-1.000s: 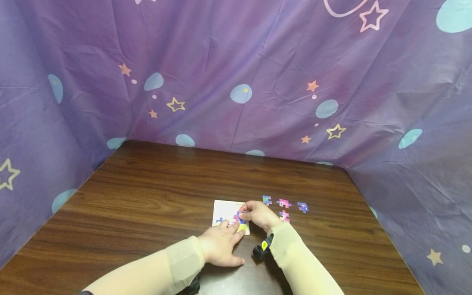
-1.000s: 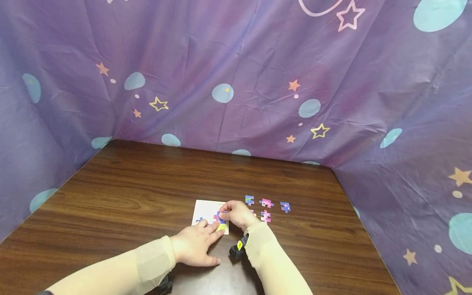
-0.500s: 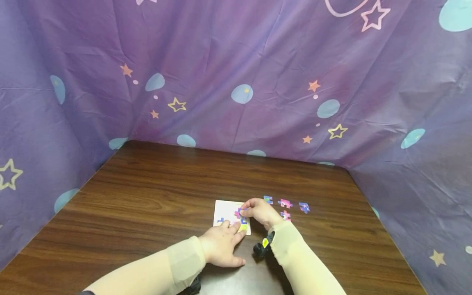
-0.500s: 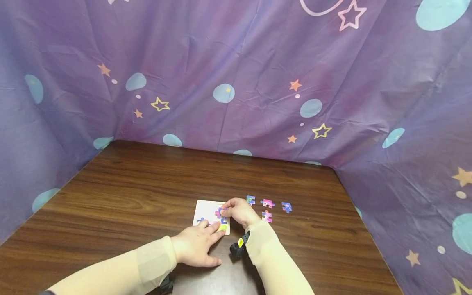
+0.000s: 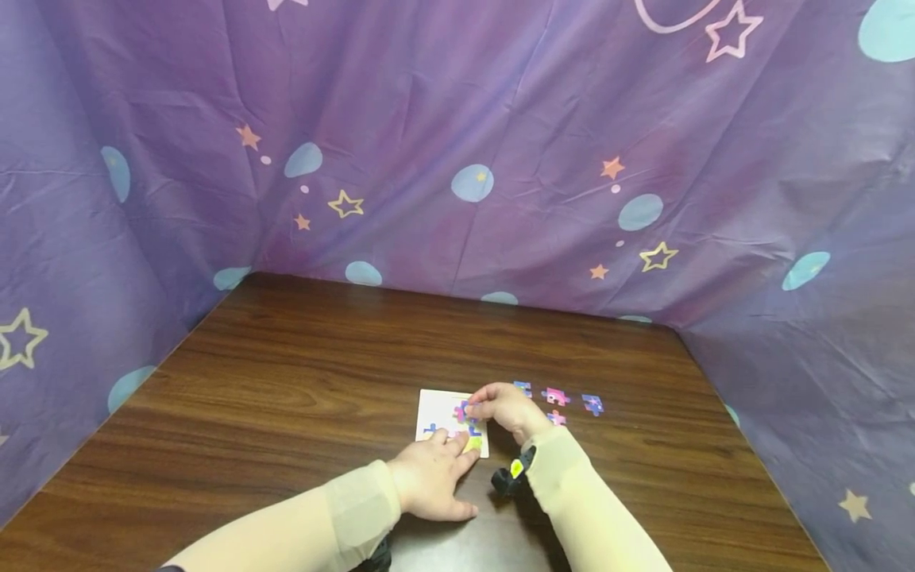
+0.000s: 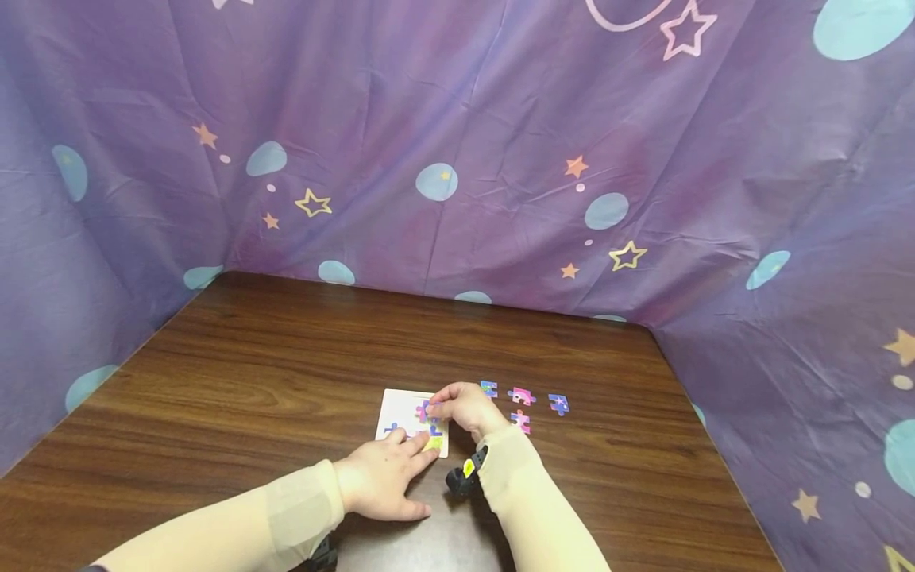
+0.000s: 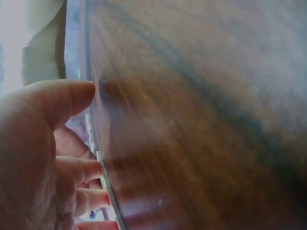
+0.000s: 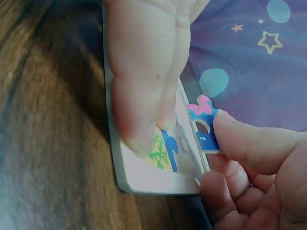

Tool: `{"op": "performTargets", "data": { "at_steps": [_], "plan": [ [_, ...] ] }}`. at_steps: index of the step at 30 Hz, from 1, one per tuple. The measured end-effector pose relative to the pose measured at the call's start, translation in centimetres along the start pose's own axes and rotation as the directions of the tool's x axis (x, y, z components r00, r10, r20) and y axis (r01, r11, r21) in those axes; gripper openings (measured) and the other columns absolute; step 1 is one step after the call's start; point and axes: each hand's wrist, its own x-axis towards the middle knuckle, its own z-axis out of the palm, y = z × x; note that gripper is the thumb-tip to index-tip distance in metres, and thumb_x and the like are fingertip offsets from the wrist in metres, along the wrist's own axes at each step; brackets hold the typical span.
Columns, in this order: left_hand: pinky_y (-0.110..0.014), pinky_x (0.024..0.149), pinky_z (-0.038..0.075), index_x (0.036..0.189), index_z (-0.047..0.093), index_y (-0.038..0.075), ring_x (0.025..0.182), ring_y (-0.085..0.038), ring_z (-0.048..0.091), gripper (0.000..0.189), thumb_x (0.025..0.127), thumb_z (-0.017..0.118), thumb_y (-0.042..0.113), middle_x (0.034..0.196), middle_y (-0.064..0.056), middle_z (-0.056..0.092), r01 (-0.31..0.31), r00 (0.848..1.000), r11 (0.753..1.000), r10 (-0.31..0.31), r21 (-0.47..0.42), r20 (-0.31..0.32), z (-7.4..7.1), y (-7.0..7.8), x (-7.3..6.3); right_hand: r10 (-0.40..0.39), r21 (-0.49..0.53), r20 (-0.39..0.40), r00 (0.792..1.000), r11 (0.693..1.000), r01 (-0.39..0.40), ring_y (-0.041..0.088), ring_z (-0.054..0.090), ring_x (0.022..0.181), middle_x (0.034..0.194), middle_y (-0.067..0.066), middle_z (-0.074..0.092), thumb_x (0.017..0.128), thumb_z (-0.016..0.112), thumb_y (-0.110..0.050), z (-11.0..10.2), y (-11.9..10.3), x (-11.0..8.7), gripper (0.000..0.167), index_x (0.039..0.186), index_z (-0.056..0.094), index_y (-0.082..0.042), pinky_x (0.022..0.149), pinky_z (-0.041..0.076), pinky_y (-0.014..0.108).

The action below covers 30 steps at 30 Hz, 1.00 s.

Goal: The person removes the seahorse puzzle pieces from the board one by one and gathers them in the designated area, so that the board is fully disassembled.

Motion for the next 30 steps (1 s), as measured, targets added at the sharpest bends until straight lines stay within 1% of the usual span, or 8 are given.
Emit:
{"op": "performTargets", "data": {
  "at_steps": [3,7,12,15,18,21,24,30],
  "plan": [
    [-0.032,0.098,0.043,0.143,0.047,0.020,0.125,-0.024,0.043,0.080,0.081,0.051,0.071,0.147,-0.008,0.043,-0.003,1.000,1.000,0.003,-0.007,0.000,-0.1,0.0,0.0,0.001,0.033,-0.002,1.000,0.999,-0.001,0.016,0.055,0.078,0.079,0.001,0.064,0.078,0.076,-0.009,-0.2,0.0,-0.1,0.015,0.090,0.069,-0.002,0.076,0.042,0.031],
    [-0.032,0.099,0.042,0.143,0.048,0.021,0.125,-0.025,0.043,0.081,0.080,0.053,0.071,0.147,-0.008,0.044,0.001,1.000,1.000,-0.001,-0.015,-0.002,-0.3,0.0,-0.1,0.005,0.117,0.000,1.000,0.993,-0.005,0.016,0.057,0.072,0.074,0.000,0.063,0.078,0.075,-0.006,-0.6,-0.2,0.0,0.014,0.089,0.068,-0.002,0.071,0.044,0.030],
    [-0.034,0.101,0.041,0.143,0.048,0.021,0.127,-0.026,0.042,0.081,0.080,0.054,0.071,0.147,-0.008,0.043,0.008,1.000,1.000,-0.008,-0.029,-0.002,-0.5,0.0,-0.2,0.009,0.138,-0.001,1.000,0.990,-0.009,0.014,0.058,0.068,0.070,-0.002,0.064,0.078,0.076,-0.009,-1.0,-0.3,0.3,0.013,0.088,0.069,-0.005,0.062,0.040,0.028],
    [-0.034,0.101,0.041,0.143,0.048,0.021,0.128,-0.027,0.042,0.081,0.080,0.054,0.071,0.148,-0.008,0.043,0.006,1.000,0.999,-0.006,-0.038,0.003,-0.5,0.0,-0.2,0.008,0.160,0.000,1.000,0.987,-0.008,0.012,0.057,0.065,0.068,-0.002,0.064,0.078,0.075,-0.008,-1.3,-0.2,0.4,0.012,0.088,0.069,-0.005,0.057,0.038,0.026],
    [-0.034,0.101,0.041,0.143,0.047,0.021,0.128,-0.027,0.042,0.081,0.080,0.053,0.071,0.148,-0.008,0.043,0.007,1.000,0.999,-0.006,-0.041,0.010,-0.5,-0.1,-0.2,0.019,0.210,0.002,1.000,0.978,-0.019,0.011,0.055,0.063,0.067,-0.002,0.063,0.079,0.074,-0.005,-1.6,-0.1,0.4,0.009,0.087,0.069,-0.005,0.055,0.038,0.024],
    [-0.034,0.101,0.041,0.144,0.046,0.021,0.129,-0.026,0.041,0.081,0.081,0.052,0.072,0.149,-0.008,0.042,0.012,1.000,0.999,-0.011,-0.043,0.020,-0.4,-0.1,-0.1,0.024,0.238,0.005,1.000,0.971,-0.025,0.010,0.053,0.061,0.065,-0.003,0.062,0.080,0.073,-0.004,-2.1,0.0,0.3,0.008,0.087,0.069,-0.006,0.053,0.037,0.023],
    [-0.034,0.102,0.040,0.144,0.046,0.021,0.129,-0.026,0.041,0.081,0.081,0.052,0.071,0.149,-0.008,0.041,0.013,1.000,0.999,-0.012,-0.044,0.025,-0.4,0.0,-0.1,0.021,0.242,0.012,1.000,0.970,-0.023,0.009,0.052,0.061,0.066,-0.004,0.061,0.080,0.072,-0.005,-2.8,0.1,0.1,0.008,0.087,0.068,-0.007,0.052,0.037,0.022],
    [-0.034,0.103,0.040,0.144,0.046,0.021,0.130,-0.026,0.041,0.081,0.082,0.052,0.071,0.149,-0.008,0.041,0.014,1.000,0.999,-0.013,-0.035,0.022,-0.3,-0.1,-0.1,0.018,0.199,0.050,0.999,0.980,-0.028,0.009,0.050,0.061,0.067,-0.005,0.059,0.081,0.072,-0.008,-4.9,0.8,-0.6,0.009,0.089,0.067,-0.006,0.052,0.037,0.022]
  ]
}}
